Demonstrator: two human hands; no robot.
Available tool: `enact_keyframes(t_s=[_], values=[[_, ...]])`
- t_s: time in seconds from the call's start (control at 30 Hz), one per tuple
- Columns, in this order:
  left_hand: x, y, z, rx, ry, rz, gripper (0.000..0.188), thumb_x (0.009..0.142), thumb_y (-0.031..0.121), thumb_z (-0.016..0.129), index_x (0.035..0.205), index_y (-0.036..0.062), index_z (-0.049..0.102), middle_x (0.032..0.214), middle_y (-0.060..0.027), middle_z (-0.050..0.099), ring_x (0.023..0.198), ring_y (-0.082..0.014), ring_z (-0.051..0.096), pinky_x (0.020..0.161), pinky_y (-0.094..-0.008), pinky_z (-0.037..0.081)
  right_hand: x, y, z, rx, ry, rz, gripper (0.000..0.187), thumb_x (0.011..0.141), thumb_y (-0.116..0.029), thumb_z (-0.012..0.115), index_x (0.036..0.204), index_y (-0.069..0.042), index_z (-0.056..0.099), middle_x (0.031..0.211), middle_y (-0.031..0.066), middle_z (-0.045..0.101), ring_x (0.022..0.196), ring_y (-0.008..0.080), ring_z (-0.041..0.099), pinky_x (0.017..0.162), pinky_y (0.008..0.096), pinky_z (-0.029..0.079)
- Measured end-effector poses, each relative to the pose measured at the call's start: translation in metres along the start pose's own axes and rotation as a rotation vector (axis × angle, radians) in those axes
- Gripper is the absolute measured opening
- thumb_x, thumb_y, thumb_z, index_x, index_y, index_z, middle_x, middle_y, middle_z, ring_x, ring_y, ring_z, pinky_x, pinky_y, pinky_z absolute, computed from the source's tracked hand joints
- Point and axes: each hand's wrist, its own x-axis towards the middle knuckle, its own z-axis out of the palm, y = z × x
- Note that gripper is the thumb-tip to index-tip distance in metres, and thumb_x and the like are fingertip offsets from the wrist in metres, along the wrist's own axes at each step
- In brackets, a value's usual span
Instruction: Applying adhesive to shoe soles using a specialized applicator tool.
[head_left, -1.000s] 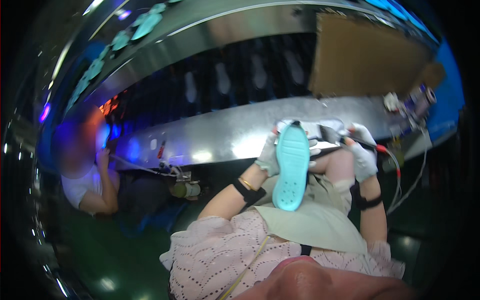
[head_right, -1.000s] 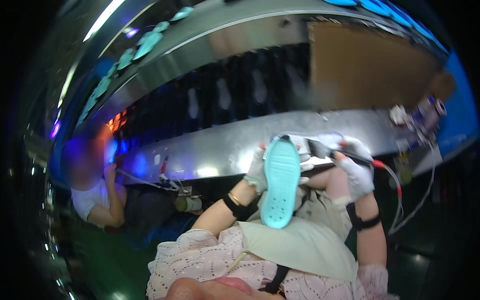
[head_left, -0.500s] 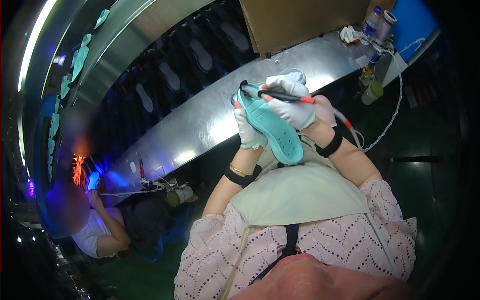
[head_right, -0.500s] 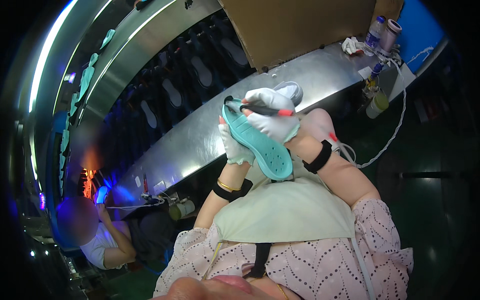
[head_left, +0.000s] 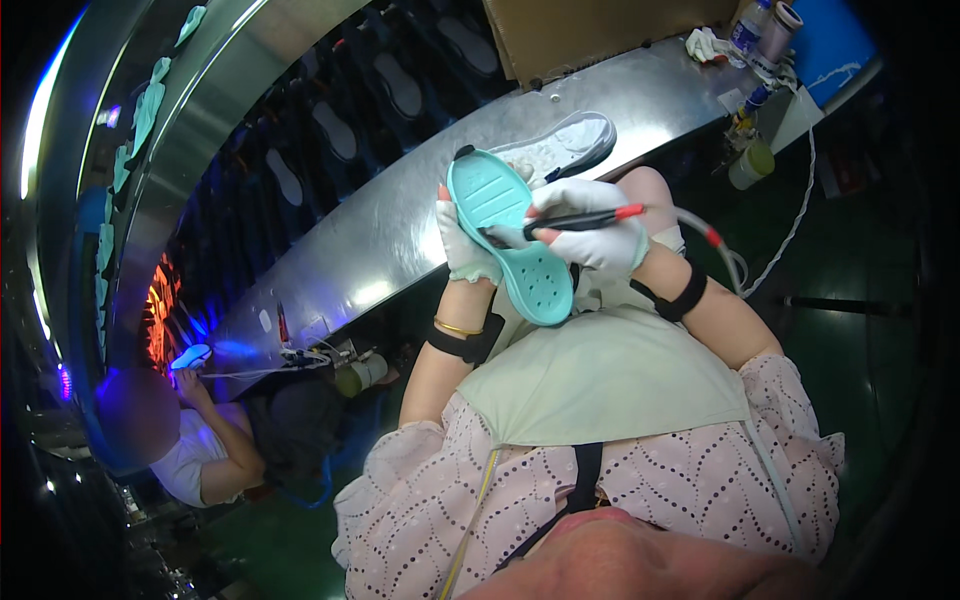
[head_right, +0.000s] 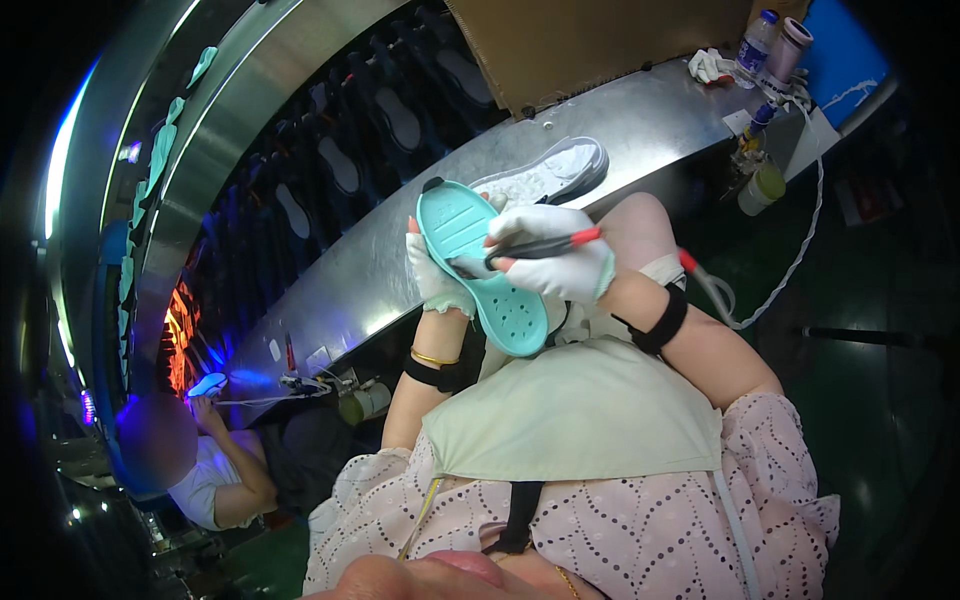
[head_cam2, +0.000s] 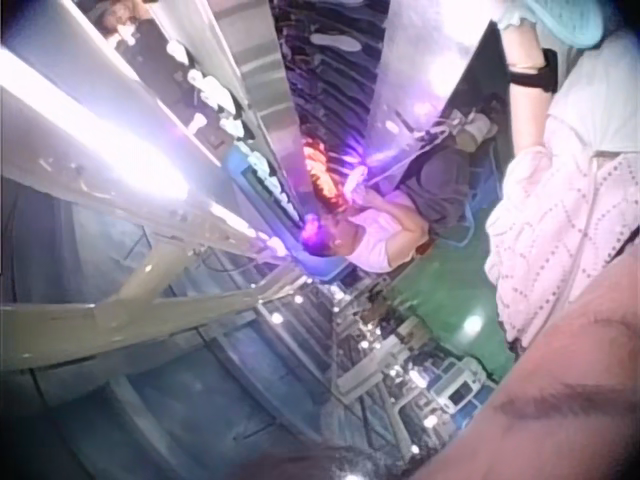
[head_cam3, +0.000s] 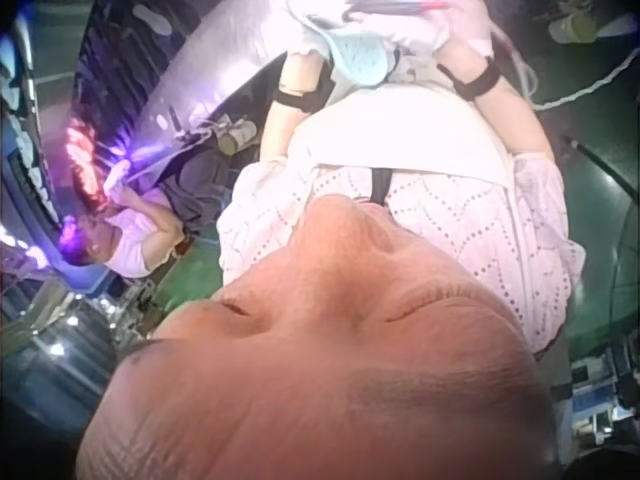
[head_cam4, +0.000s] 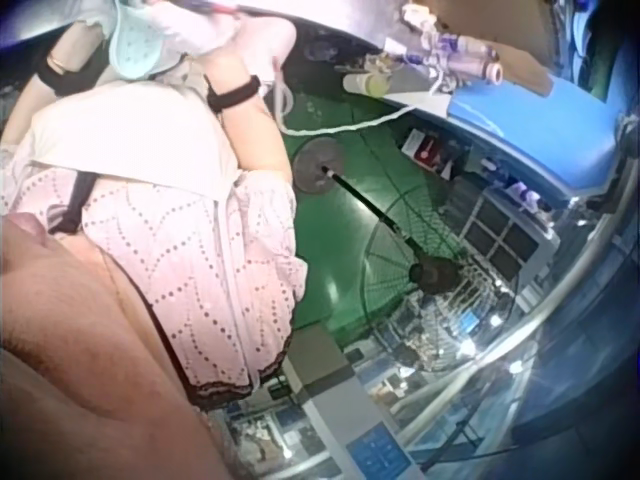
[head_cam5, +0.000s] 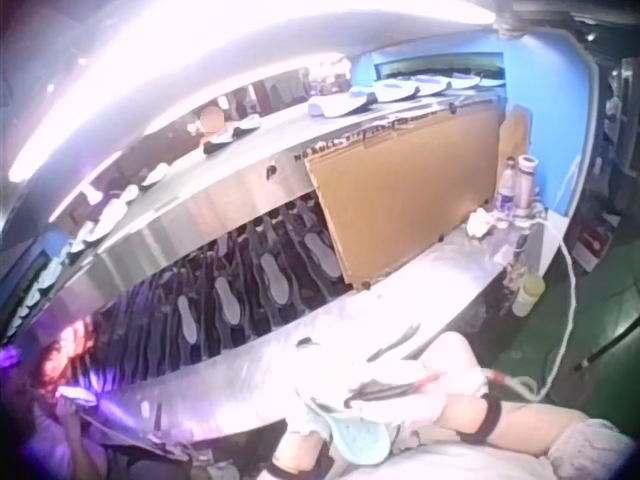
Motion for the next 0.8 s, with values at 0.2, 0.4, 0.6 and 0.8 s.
enact_keyframes(t_s=[0.2, 0.4, 0.6, 0.8], values=[[-0.038, -0.024, 0.000, 0.318, -0.204, -0.177, 0.097, 0.075, 0.081, 0.032, 0.134, 0.0038, 0.038, 0.125, -0.0154, 0.053, 0.107, -0.0258, 0.055, 0.093, -0.0364, 0.045, -0.019, 0.009, -0.023, -0.174, 0.065, -0.073, 0.013, 0.077, -0.002, 0.066, 0.089, -0.005, 0.062, 0.090, 0.0058, 0.063, 0.081, 0.0143, 0.060, 0.074, 0.0276, 0.048], [-0.032, -0.040, -0.020, 0.262, -0.031, -0.041, 0.084, 0.081, 0.074, 0.035, 0.131, 0.0057, 0.040, 0.122, -0.0122, 0.053, 0.108, -0.0240, 0.054, 0.093, -0.0373, 0.046, -0.028, 0.010, -0.009, 0.209, 0.029, 0.170, 0.012, 0.080, -0.003, 0.065, 0.091, -0.003, 0.061, 0.092, 0.0035, 0.063, 0.088, 0.0092, 0.059, 0.079, 0.0237, 0.047], [0.007, -0.030, 0.000, 0.134, -0.084, 0.128, 0.096, 0.070, 0.081, 0.040, 0.128, 0.0036, 0.042, 0.118, -0.0132, 0.055, 0.107, -0.0256, 0.054, 0.094, -0.0390, 0.044, -0.014, 0.012, -0.011, 0.093, 0.097, 0.008, 0.012, 0.079, -0.002, 0.065, 0.090, -0.002, 0.063, 0.091, 0.0030, 0.063, 0.086, 0.0098, 0.059, 0.079, 0.0253, 0.047], [0.017, -0.020, -0.004, -0.066, -0.166, 0.245, 0.102, 0.062, 0.081, 0.052, 0.131, 0.0065, 0.041, 0.120, -0.0116, 0.055, 0.107, -0.0270, 0.055, 0.098, -0.0416, 0.042, -0.011, -0.001, -0.004, 0.402, 0.046, 0.142, 0.012, 0.077, 0.000, 0.069, 0.087, -0.003, 0.063, 0.090, 0.0030, 0.065, 0.086, 0.0090, 0.060, 0.079, 0.0235, 0.048]])
